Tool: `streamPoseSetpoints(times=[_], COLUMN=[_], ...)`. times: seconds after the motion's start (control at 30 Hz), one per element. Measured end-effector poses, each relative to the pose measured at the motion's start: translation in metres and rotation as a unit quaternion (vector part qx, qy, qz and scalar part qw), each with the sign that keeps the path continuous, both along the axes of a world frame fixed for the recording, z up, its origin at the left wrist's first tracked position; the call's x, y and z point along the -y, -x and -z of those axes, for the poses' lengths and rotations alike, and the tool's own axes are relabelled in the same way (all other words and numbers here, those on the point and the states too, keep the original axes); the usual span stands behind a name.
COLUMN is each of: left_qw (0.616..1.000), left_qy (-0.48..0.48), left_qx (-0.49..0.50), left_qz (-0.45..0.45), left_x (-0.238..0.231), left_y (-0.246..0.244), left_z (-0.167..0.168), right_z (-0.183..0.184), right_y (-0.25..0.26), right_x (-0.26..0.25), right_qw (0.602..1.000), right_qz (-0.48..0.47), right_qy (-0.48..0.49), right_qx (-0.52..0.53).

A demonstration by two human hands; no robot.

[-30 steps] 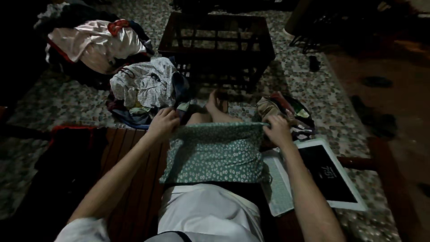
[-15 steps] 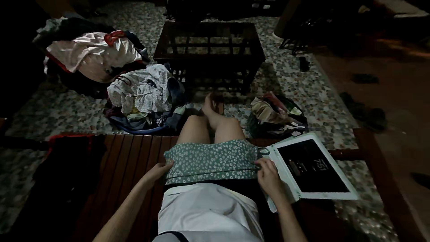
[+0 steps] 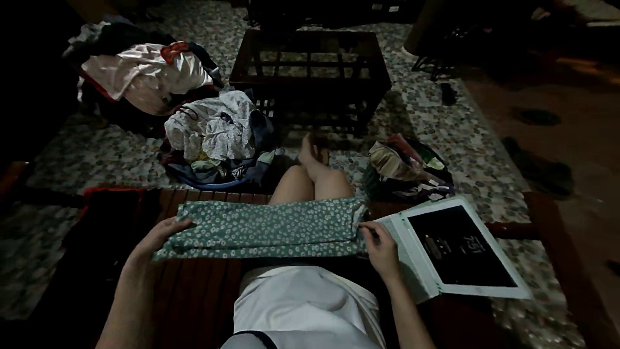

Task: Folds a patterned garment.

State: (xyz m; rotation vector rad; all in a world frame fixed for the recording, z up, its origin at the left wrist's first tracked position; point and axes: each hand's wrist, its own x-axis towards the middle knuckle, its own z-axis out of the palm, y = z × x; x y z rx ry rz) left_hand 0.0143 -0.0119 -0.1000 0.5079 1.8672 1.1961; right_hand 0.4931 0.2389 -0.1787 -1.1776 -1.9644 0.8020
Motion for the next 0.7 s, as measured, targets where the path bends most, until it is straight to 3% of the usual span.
streamPoseSetpoints(times=[0.13,0.23,0.27,0.33,0.4,0.43,0.5,0.57,0.63,0.7], left_qw=[0.999,0.997,0.996,0.993,0.985,0.973,0.926,0.898,0.911,0.946], left_qy=[0.005,0.0,-0.005,-0.034,-0.103,-0.151,-0.261,-0.32,-0.312,-0.234], left_qx=[-0.049,-0.078,-0.091,-0.115,-0.116,-0.1,-0.047,-0.029,-0.02,-0.002], left_qz=[-0.02,-0.011,-0.01,0.007,0.076,0.141,0.268,0.301,0.27,0.226], left_x=[0.005,-0.008,-0.018,-0.044,-0.073,-0.086,-0.105,-0.112,-0.114,-0.123], left_y=[0.01,-0.019,-0.04,-0.093,-0.151,-0.176,-0.209,-0.223,-0.221,-0.215], left_z=[-0.022,-0.045,-0.057,-0.077,-0.08,-0.079,-0.076,-0.074,-0.064,-0.043], right_z=[-0.027,-0.051,-0.063,-0.087,-0.112,-0.125,-0.149,-0.157,-0.16,-0.157], right_y=[0.03,0.066,0.081,0.106,0.124,0.129,0.125,0.092,0.04,-0.013], right_x=[0.007,0.02,0.027,0.039,0.044,0.042,0.026,-0.002,-0.032,-0.058], right_qw=[0.999,0.983,0.961,0.871,0.803,0.81,0.882,0.929,0.953,0.963], right_qz=[0.013,-0.073,-0.121,-0.236,-0.304,-0.295,-0.201,-0.112,-0.049,0.009], right_qy=[-0.008,0.099,0.177,0.353,0.443,0.441,0.367,0.288,0.245,0.236], right_qx=[-0.051,-0.135,-0.177,-0.247,-0.259,-0.251,-0.218,-0.203,-0.172,-0.132])
